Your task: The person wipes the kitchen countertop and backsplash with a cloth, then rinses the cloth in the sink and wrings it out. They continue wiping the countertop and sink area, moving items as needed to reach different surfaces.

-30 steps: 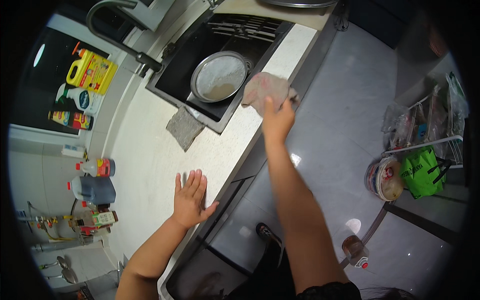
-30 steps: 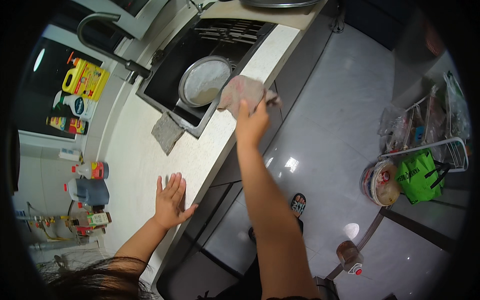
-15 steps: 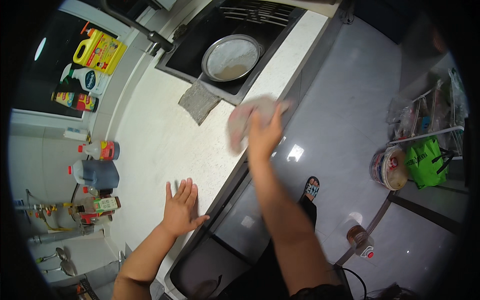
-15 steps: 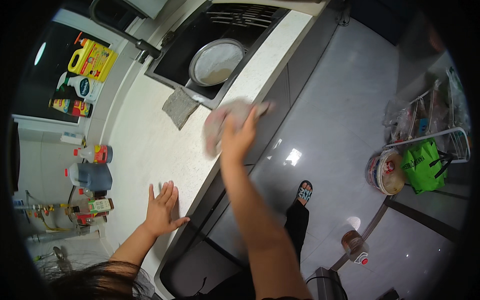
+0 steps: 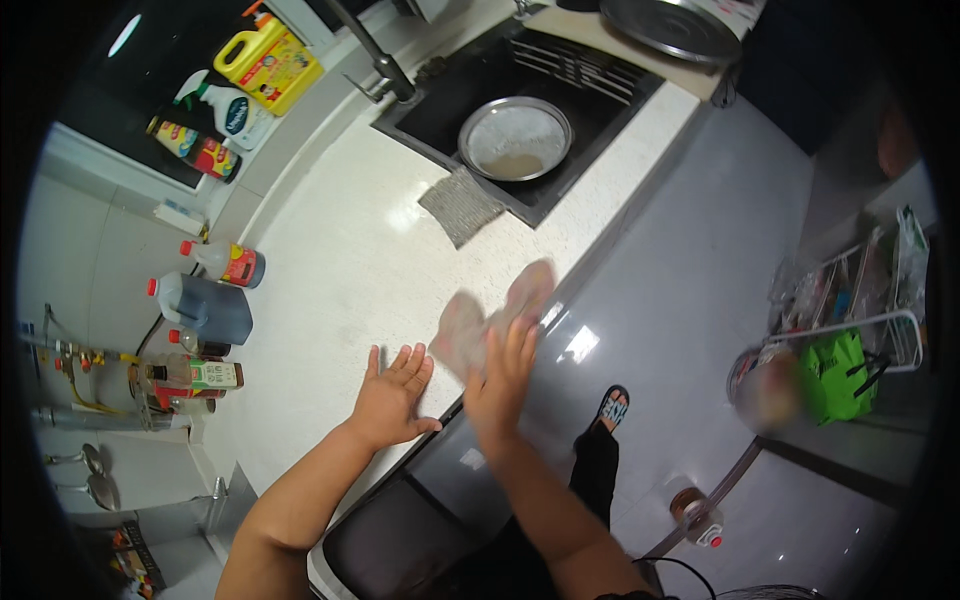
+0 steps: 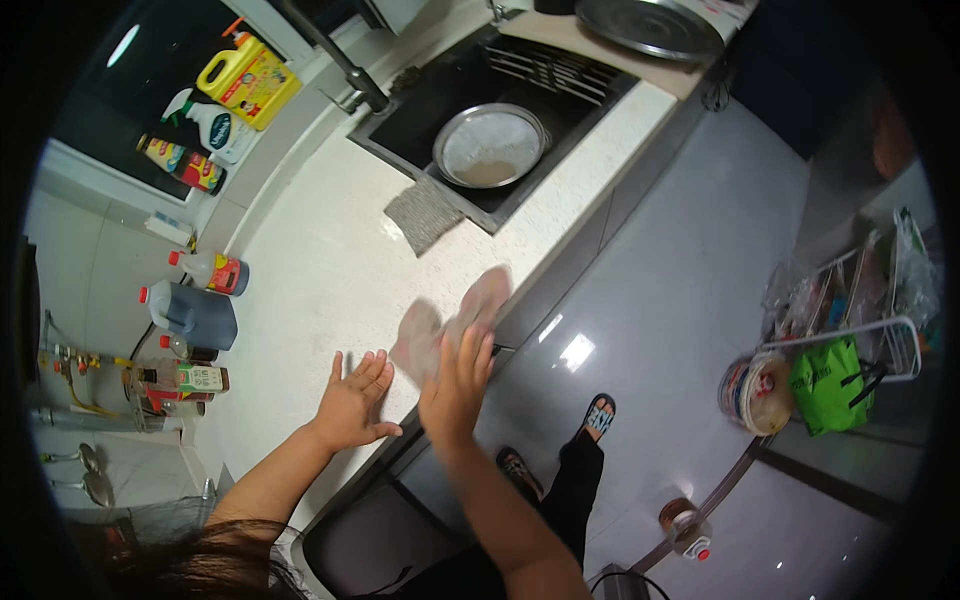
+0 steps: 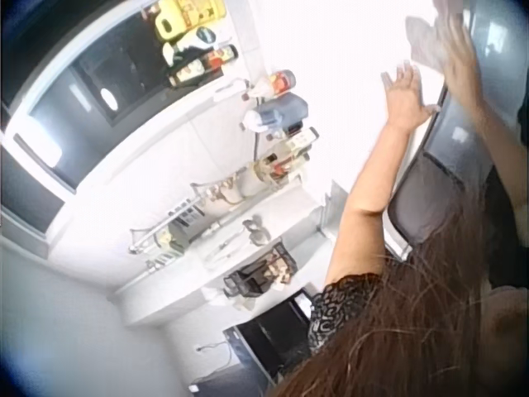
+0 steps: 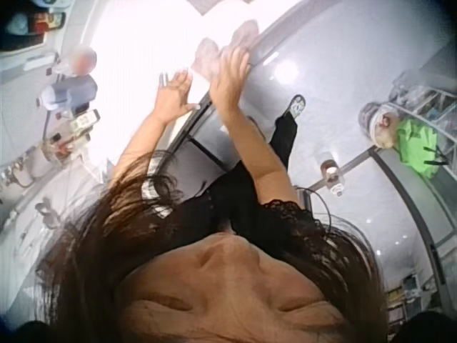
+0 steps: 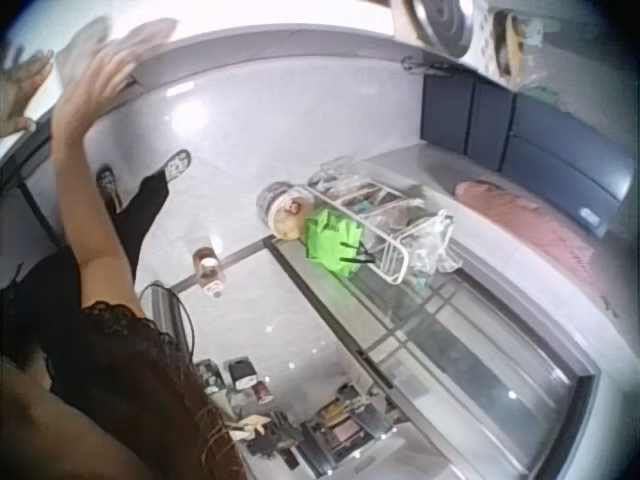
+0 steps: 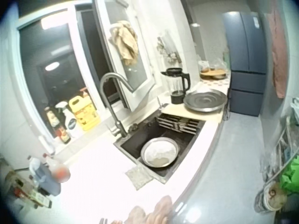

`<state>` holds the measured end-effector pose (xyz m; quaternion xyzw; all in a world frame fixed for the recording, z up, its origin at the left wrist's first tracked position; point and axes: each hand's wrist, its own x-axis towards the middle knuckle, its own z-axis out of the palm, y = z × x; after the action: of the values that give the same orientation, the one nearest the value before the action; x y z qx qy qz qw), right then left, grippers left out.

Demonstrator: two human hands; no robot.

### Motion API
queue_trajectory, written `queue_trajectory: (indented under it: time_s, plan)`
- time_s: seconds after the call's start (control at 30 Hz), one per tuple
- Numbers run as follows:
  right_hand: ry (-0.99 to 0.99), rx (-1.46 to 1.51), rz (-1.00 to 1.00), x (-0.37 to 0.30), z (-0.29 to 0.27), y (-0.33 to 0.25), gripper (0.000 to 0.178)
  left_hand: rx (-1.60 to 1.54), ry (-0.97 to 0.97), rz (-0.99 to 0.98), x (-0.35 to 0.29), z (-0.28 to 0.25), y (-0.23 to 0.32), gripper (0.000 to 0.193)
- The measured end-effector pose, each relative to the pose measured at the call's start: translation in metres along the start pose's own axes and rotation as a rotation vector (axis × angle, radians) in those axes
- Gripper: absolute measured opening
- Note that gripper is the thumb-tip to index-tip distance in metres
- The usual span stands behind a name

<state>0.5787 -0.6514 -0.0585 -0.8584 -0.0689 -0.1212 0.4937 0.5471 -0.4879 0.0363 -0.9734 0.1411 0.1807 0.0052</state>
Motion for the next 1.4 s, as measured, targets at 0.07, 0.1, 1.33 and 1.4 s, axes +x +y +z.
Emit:
queue_trajectory:
  time_s: [0.07, 0.1, 1.33, 1.4]
  plan:
    - [-0.11, -0.105, -0.01, -0.009, 0.004, -0.015, 0.061, 0.001, -0.052, -0.02, 0.002, -0.005, 0.004, 0.102]
    - [-0.117, -0.106, -0.036, -0.005, 0.005, -0.02, 0.063, -0.029, -0.048, -0.029, 0.002, -0.012, 0.006, 0.09]
    - [-0.643, -0.538, -0.627, 0.159, -0.054, 0.069, 0.074, -0.387, 0.024, -0.8, 0.061, -0.021, -0.064, 0.096]
    - [-0.584, -0.491, -0.518, 0.187, -0.066, 0.071, 0.079, -0.348, -0.017, -0.765, 0.057, -0.024, -0.069, 0.099]
